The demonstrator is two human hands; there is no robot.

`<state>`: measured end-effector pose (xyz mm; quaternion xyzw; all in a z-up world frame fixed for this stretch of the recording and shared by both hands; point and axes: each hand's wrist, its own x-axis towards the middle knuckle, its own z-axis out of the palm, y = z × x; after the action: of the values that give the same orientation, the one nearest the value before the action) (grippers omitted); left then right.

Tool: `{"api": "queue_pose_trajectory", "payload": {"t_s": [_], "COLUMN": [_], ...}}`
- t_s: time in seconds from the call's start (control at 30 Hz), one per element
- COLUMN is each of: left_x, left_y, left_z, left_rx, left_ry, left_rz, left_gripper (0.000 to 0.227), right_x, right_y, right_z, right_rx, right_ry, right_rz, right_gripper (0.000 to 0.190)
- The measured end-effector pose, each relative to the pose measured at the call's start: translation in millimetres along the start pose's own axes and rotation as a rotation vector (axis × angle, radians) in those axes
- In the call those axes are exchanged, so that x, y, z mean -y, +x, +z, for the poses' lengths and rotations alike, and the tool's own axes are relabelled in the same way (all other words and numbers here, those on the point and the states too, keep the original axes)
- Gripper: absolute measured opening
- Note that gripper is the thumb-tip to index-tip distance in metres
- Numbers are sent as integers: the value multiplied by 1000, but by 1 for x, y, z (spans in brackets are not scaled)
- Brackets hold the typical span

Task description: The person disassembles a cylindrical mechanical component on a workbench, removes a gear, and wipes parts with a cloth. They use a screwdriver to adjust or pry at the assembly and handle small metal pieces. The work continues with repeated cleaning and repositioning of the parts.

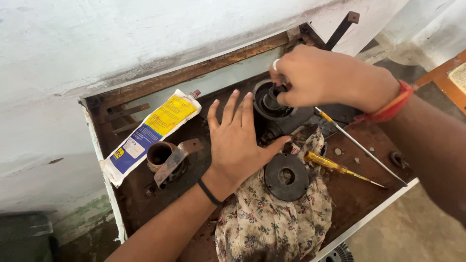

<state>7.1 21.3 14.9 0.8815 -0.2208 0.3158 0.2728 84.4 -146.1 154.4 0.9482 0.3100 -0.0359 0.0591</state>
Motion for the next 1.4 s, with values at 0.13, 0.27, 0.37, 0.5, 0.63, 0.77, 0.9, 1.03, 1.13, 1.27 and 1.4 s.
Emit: {"api": "queue_pose_trajectory", "payload": {"t_s": [0.13, 0.27, 0.37, 0.5, 0.63, 0.77, 0.9, 1.03, 1.13, 1.27, 1.4], "left_x": [0, 0, 0, 1, 2, 1, -1, -1, -1, -1, 0], "left_y": [0, 0, 0, 0, 1, 1, 1, 0, -3, -2, -2], "left_z": [1, 1, 1, 0, -2, -1, -4, -3, -1, 3, 5], "left_rx": [16, 8, -7, -16, -47, -76, -76, -124, -146, -161, -168], "left_ry": [-13, -17, -16, -33, -31, -33, -25, -101, -130, -139, -113], "left_rz": [-18, -10, -4, 5, 8, 11, 11, -3, -8, 29, 48], "left_gripper": [103, 105, 105, 104, 94, 93, 96, 90, 87, 92, 97], "right_x": [1, 1, 2, 4, 6, 4, 12, 19, 13, 9, 18], "right_y": [14, 17, 17, 17, 8, 4, 12, 21, 25, 30, 35], "right_z": [-5, -10, -13, -17, -5, 32, 62, 84, 90, 87, 83], "right_rx": [45, 188, 212, 231, 50, -189, -539, -659, -553, -541, -634], "right_ry": [92, 126, 110, 20, -107, -71, 769, 1450, 1488, 1312, 1179], "right_rz": [-141, -32, -64, -94, -148, -234, 40, 32, 57, 116, 164], "right_gripper": [25, 20, 16, 12, 28, 22, 17, 20, 35, 49, 53]}}
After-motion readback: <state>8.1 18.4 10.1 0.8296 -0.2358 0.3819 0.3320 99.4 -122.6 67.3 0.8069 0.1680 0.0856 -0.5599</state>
